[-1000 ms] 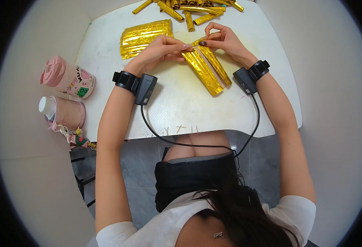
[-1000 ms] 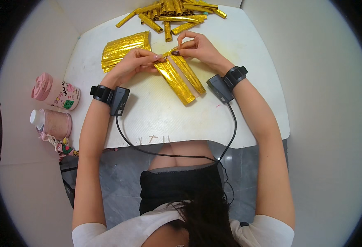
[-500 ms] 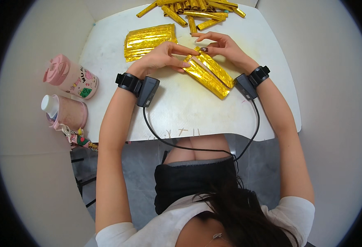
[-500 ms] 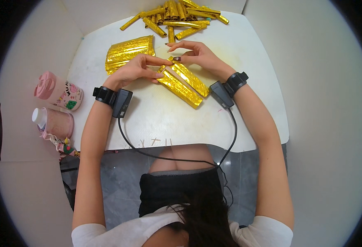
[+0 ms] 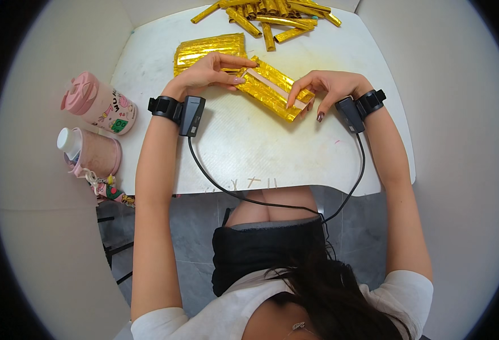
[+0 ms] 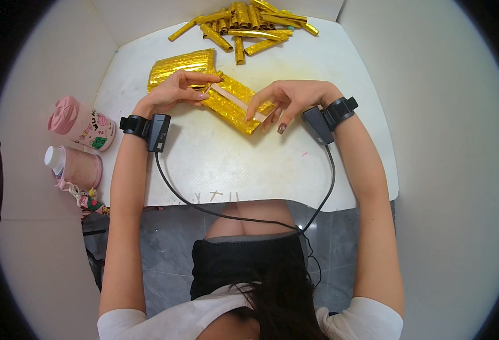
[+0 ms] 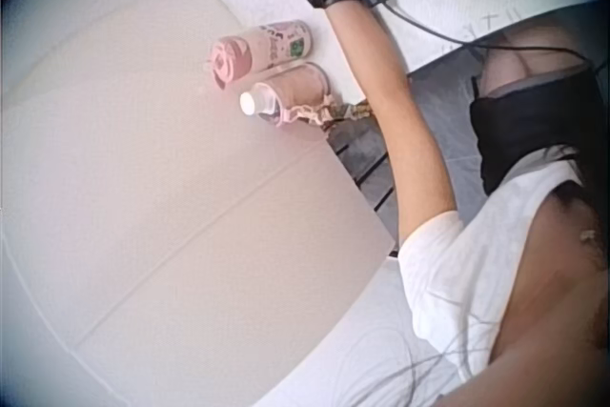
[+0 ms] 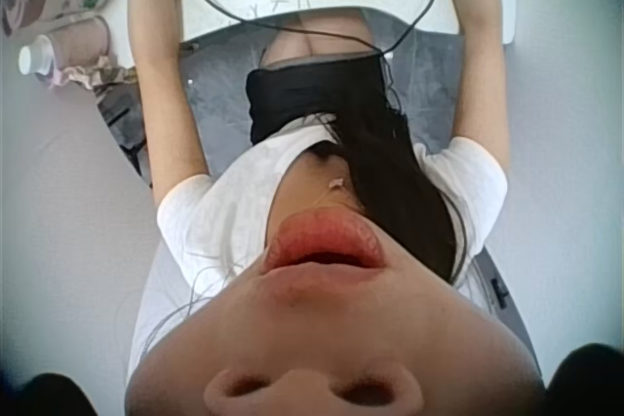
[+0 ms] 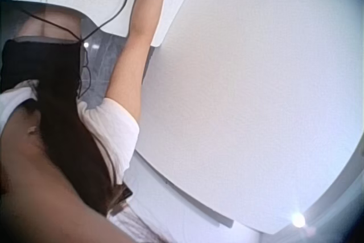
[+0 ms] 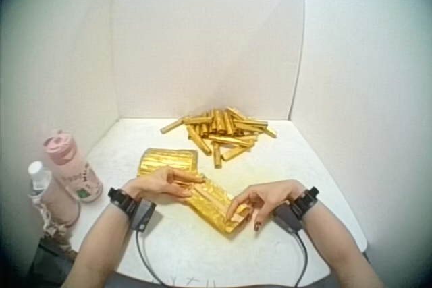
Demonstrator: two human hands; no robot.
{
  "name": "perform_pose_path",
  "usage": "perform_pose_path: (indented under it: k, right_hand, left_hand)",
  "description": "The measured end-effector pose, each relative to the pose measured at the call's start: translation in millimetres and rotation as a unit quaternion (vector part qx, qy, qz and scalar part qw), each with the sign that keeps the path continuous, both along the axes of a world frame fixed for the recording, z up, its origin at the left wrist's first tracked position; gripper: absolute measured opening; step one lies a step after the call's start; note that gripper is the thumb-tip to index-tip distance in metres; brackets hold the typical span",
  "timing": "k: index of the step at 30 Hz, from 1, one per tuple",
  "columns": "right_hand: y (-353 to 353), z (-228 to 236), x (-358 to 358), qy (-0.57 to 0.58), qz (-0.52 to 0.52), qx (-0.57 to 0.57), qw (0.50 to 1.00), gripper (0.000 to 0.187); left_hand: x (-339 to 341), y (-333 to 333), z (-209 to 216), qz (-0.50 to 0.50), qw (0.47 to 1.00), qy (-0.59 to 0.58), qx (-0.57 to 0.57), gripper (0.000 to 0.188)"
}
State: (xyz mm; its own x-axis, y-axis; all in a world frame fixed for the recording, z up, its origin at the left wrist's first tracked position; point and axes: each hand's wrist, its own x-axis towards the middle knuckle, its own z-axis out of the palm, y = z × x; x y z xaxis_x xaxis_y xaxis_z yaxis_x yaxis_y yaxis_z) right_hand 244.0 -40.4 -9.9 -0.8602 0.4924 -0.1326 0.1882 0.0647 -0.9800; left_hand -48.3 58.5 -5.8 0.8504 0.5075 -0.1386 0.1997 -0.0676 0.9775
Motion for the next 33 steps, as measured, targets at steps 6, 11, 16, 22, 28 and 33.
perform_pose_path:
  k: [6, 11, 16, 22, 28, 33]
  right_hand:
    - [3.2, 1.8, -3.2, -0.067, -0.037, -0.009, 0.997, 0.052]
    - [-6.4, 9.8, -18.4, -0.035, -0.027, 0.016, 0.999, 0.049]
    - [-1.5, 8.2, -13.6, -0.078, -0.019, 0.076, 0.994, 0.039]
    - [-3.3, 9.1, -12.3, -0.080, -0.065, 0.065, 0.993, 0.026]
    - [3.0, 2.1, -12.6, -0.088, -0.083, 0.095, 0.988, 0.011]
    - [4.9, -1.7, -11.0, -0.077, -0.167, 0.059, 0.981, 0.008]
  left_hand:
    - [-0.8, 1.3, -0.3, -0.002, 1.000, -0.024, -0.002, 0.047]
    - [-3.6, 2.3, 1.5, -0.004, 1.000, -0.019, -0.017, 0.048]
    - [-2.4, 2.3, 1.3, -0.008, 1.000, -0.026, -0.009, 0.048]
    - [-1.5, 2.5, 0.4, -0.005, 0.999, -0.040, -0.021, 0.045]
    - [-2.0, 2.1, 0.4, 0.014, 0.999, -0.042, -0.022, 0.046]
    - [-2.0, 3.4, -2.7, 0.058, 0.996, -0.047, -0.038, 0.048]
